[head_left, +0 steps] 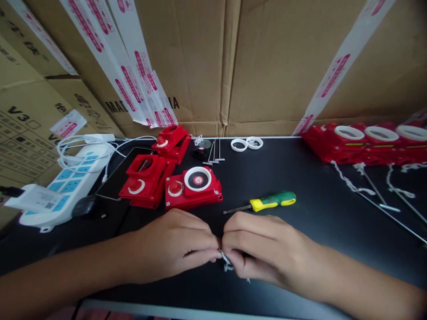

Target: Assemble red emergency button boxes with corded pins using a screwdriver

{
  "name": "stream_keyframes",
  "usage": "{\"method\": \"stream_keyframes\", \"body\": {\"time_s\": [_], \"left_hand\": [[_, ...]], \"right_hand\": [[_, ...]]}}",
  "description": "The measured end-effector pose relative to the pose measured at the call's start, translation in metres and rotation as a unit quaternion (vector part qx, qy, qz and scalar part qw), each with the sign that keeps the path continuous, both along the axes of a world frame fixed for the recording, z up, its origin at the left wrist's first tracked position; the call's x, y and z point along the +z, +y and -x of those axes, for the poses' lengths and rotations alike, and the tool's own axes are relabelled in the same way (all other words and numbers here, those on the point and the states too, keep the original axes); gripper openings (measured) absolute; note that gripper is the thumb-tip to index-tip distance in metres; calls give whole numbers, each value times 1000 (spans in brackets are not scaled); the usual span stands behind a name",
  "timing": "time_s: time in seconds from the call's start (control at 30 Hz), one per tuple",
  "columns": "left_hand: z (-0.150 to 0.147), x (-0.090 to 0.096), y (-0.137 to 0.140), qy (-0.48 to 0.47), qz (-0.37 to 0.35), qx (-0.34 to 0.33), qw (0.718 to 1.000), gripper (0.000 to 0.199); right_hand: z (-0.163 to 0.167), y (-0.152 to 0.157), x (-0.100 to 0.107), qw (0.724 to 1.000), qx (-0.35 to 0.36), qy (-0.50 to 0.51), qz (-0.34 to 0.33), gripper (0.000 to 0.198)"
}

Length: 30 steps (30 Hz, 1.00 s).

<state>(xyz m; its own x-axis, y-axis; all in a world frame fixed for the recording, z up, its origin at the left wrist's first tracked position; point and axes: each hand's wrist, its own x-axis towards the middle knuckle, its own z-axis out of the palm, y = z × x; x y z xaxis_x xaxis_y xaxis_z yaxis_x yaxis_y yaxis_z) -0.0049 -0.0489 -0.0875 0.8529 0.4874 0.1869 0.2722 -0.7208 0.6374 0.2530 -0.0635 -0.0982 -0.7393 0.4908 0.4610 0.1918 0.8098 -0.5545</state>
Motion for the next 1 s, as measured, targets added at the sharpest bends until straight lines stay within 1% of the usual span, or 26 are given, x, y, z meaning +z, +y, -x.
{"method": "stream_keyframes", "body": {"time_s": [0.03,0.1,0.17,0.23,0.3,0.37,0.43,0.47,0.5,0.57,0.63,0.77,0.83,0.9,1.0], "left_hand": [[-1,0,0,1,4,4,1000,24],[-2,1,1,-1,43,17,999,17],[-2,2,2,-6,112,32,993,9],[-2,2,3,-18,199,46,979,8],[-3,0,4,-36,303,58,950,11],[-3,-3,3,-57,407,72,909,13],[-4,-6,2,-79,475,83,872,13],[-5,-7,2,-87,494,87,861,12],[-5,-8,2,-93,503,90,855,11],[-6,-9,2,-101,499,95,856,10],[-7,-9,1,-103,474,99,869,9],[-8,-8,-2,-97,393,111,908,9],[-8,-9,-4,-93,367,117,918,10],[-7,-10,-4,-96,383,111,912,11],[-7,-13,-3,-111,451,86,881,13]], "right_hand": [[1,-1,-1,1000,-3,1,-2,14],[2,-1,-2,1000,-10,5,3,13],[2,-2,-3,1000,-12,16,13,12],[2,-1,-4,999,-10,29,21,12],[3,-2,-5,999,-12,38,16,12],[4,-2,-4,999,-23,44,-1,10],[5,-3,-4,998,-36,51,-22,9],[5,-3,-3,997,-41,53,-28,9],[6,-3,-3,997,-43,57,-32,9],[7,-3,-3,997,-44,61,-29,10],[8,-3,-3,997,-41,63,-13,11],[9,-5,-5,997,-31,65,41,14],[11,-6,-8,994,-27,78,73,17],[13,-7,-11,990,-28,95,103,19],[16,-7,-15,986,-34,112,121,21]]}}
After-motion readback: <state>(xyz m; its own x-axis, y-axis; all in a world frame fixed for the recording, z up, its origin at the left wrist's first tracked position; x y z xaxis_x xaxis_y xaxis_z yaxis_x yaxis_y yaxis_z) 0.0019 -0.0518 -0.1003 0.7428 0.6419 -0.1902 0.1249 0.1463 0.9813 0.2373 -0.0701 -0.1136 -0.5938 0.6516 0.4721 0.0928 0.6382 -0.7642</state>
